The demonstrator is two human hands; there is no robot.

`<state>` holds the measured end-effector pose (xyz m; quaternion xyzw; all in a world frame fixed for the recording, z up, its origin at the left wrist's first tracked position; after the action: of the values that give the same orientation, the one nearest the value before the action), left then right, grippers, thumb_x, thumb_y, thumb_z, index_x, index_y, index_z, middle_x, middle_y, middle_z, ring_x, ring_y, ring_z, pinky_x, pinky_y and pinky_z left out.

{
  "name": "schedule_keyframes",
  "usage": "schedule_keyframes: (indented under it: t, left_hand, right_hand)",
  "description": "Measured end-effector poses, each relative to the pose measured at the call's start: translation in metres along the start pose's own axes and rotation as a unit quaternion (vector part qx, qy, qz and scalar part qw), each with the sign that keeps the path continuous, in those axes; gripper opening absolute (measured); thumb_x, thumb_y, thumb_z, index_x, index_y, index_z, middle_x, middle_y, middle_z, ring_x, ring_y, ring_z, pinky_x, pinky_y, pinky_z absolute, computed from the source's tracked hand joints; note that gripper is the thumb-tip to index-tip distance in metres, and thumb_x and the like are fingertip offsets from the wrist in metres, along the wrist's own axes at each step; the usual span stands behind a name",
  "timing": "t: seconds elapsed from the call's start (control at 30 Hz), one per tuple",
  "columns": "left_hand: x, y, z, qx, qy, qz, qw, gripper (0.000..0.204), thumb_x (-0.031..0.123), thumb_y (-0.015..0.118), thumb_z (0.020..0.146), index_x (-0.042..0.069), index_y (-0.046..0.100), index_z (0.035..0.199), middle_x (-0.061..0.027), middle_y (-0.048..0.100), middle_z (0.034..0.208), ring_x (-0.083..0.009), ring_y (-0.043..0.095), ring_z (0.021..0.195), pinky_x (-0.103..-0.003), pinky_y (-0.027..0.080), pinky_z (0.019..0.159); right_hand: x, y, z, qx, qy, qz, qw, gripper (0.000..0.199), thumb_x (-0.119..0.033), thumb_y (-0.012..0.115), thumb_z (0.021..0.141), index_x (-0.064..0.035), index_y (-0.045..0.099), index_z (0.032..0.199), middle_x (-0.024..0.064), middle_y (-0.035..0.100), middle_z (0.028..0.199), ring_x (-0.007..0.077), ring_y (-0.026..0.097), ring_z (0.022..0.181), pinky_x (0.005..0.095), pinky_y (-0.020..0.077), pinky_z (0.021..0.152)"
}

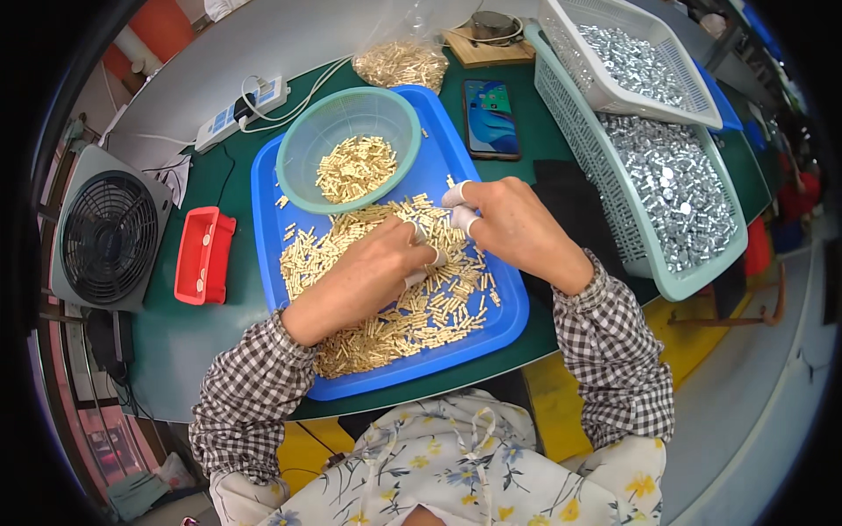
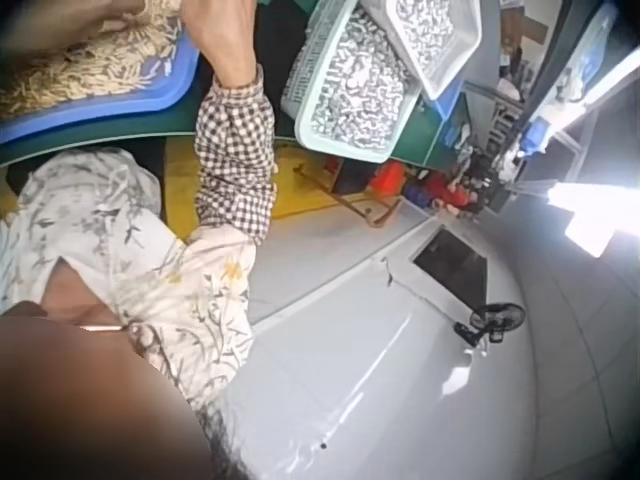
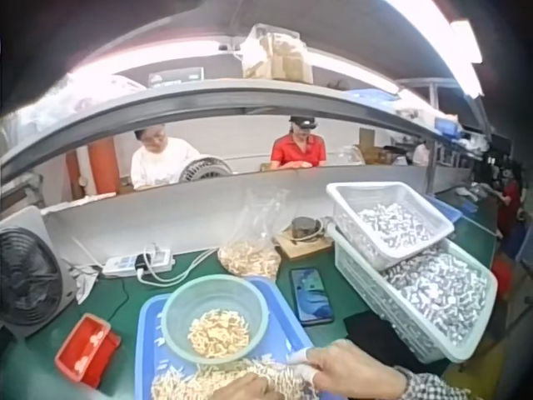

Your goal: Manually sorting and organizing small metal pins into containers at a workstation.

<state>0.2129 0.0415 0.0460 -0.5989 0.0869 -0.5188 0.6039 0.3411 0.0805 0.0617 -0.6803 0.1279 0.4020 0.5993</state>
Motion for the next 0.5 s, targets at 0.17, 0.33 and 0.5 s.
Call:
schedule_keyframes:
  t: [0.17,0.33,0.5]
  left_hand:
    - [0.026,0.032,0.031,0.005,0.030,0.014,0.999,0.021,-0.001,0.061,0.065,0.000,0.061,0.085,-0.0118,0.052,0.080,-0.0271,0.051,0.085,-0.035,0.044,0.074]
    - [0.045,0.069,0.046,-0.077,0.057,0.070,0.993,0.025,0.002,0.064,0.064,0.000,0.060,0.088,-0.0114,0.052,0.083,-0.0266,0.050,0.082,-0.035,0.043,0.073]
    - [0.055,0.082,0.050,-0.059,0.056,0.135,0.987,0.017,0.001,0.059,0.065,-0.001,0.060,0.082,-0.0108,0.054,0.080,-0.0240,0.053,0.084,-0.031,0.044,0.073]
  right_hand:
    - [0.025,-0.021,-0.016,0.047,-0.012,0.012,0.999,0.020,-0.003,0.058,0.082,0.0042,0.064,0.100,0.0128,0.067,0.073,0.0106,0.057,0.050,0.0251,0.0463,0.049]
    - [0.043,-0.030,-0.033,0.063,-0.023,0.039,0.997,0.020,-0.002,0.057,0.082,0.0041,0.064,0.100,0.0124,0.067,0.073,0.0100,0.057,0.050,0.0244,0.0464,0.049]
    - [0.055,-0.036,-0.045,0.056,-0.011,0.043,0.997,0.020,-0.002,0.057,0.082,0.0038,0.064,0.099,0.0120,0.067,0.074,0.0092,0.057,0.050,0.0233,0.0461,0.048]
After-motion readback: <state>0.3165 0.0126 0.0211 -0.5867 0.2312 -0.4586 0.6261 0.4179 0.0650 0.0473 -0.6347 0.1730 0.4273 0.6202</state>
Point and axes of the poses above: each hand's wrist, its own z-axis towards the middle knuckle, its own y-axis out of the palm, x = y × z, the point moved 7 cm from there along z, towards the middle knuckle
